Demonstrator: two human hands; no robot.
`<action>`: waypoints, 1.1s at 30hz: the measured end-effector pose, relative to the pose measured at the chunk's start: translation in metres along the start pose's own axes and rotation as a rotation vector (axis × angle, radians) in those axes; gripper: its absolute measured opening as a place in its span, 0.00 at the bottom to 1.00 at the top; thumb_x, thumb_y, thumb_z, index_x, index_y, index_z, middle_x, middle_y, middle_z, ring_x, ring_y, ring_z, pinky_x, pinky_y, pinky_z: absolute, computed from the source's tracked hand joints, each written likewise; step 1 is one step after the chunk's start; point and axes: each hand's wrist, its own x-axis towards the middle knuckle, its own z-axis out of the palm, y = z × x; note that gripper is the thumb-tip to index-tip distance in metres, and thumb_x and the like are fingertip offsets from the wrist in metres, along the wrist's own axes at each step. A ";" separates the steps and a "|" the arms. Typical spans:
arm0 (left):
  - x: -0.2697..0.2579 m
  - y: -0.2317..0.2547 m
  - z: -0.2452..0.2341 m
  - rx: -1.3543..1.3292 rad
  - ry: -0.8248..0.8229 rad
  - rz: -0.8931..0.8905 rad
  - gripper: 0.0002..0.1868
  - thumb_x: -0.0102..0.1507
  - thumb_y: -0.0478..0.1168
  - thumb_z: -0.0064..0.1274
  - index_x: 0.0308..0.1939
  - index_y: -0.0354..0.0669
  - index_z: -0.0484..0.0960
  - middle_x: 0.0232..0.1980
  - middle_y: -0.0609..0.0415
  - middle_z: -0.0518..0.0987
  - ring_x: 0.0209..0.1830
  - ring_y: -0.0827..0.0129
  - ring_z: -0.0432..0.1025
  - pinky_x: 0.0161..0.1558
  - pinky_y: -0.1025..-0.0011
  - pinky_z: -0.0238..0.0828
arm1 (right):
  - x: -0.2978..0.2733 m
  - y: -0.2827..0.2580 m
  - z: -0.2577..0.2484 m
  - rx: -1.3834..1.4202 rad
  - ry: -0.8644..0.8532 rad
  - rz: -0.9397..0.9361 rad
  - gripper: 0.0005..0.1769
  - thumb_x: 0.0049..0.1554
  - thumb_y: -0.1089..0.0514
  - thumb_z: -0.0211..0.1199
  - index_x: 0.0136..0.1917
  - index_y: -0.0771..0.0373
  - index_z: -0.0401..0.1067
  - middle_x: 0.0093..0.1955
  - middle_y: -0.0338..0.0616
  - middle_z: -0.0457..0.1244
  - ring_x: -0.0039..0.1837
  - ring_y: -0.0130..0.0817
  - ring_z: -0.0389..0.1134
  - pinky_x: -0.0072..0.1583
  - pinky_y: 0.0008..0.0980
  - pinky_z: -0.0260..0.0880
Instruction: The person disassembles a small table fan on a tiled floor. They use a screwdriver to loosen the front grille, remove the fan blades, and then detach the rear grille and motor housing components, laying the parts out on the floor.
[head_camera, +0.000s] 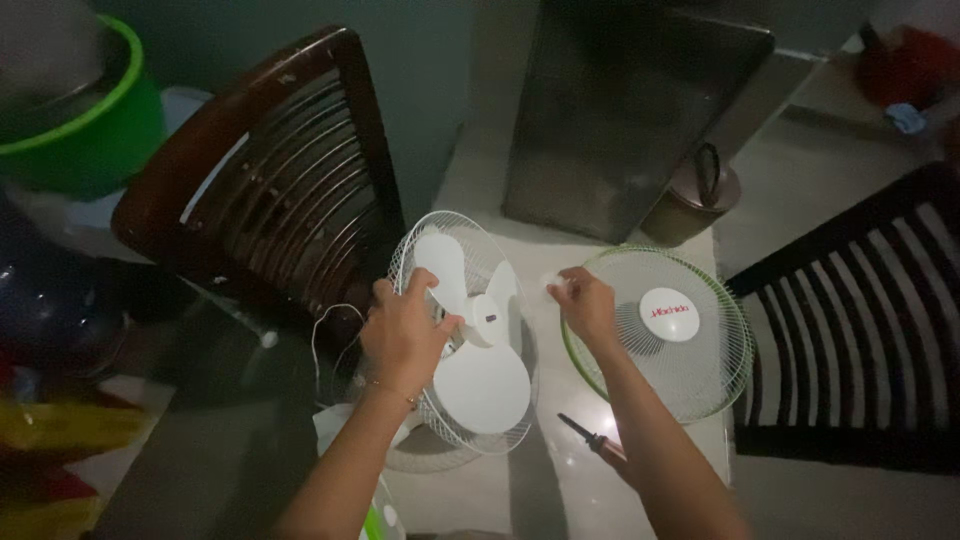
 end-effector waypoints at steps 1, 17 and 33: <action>0.001 0.001 -0.001 -0.001 -0.013 -0.016 0.33 0.54 0.51 0.69 0.60 0.57 0.71 0.56 0.40 0.67 0.48 0.41 0.75 0.41 0.54 0.77 | 0.012 0.008 0.005 -0.044 -0.013 -0.010 0.20 0.51 0.53 0.72 0.54 0.63 0.77 0.39 0.51 0.69 0.42 0.43 0.73 0.47 0.40 0.73; 0.015 0.011 -0.009 -0.077 -0.091 -0.093 0.53 0.54 0.51 0.66 0.80 0.64 0.55 0.78 0.32 0.51 0.62 0.33 0.67 0.52 0.51 0.74 | 0.099 0.068 0.085 -0.628 -0.394 0.101 0.31 0.56 0.52 0.67 0.72 0.49 0.66 0.68 0.49 0.62 0.70 0.46 0.62 0.66 0.52 0.63; 0.025 -0.017 0.017 -0.049 -0.110 0.002 0.38 0.66 0.50 0.51 0.76 0.46 0.56 0.73 0.34 0.62 0.60 0.39 0.71 0.54 0.51 0.74 | -0.052 -0.109 0.019 0.002 -0.377 0.089 0.49 0.47 0.34 0.73 0.75 0.48 0.57 0.46 0.54 0.71 0.50 0.52 0.74 0.51 0.47 0.73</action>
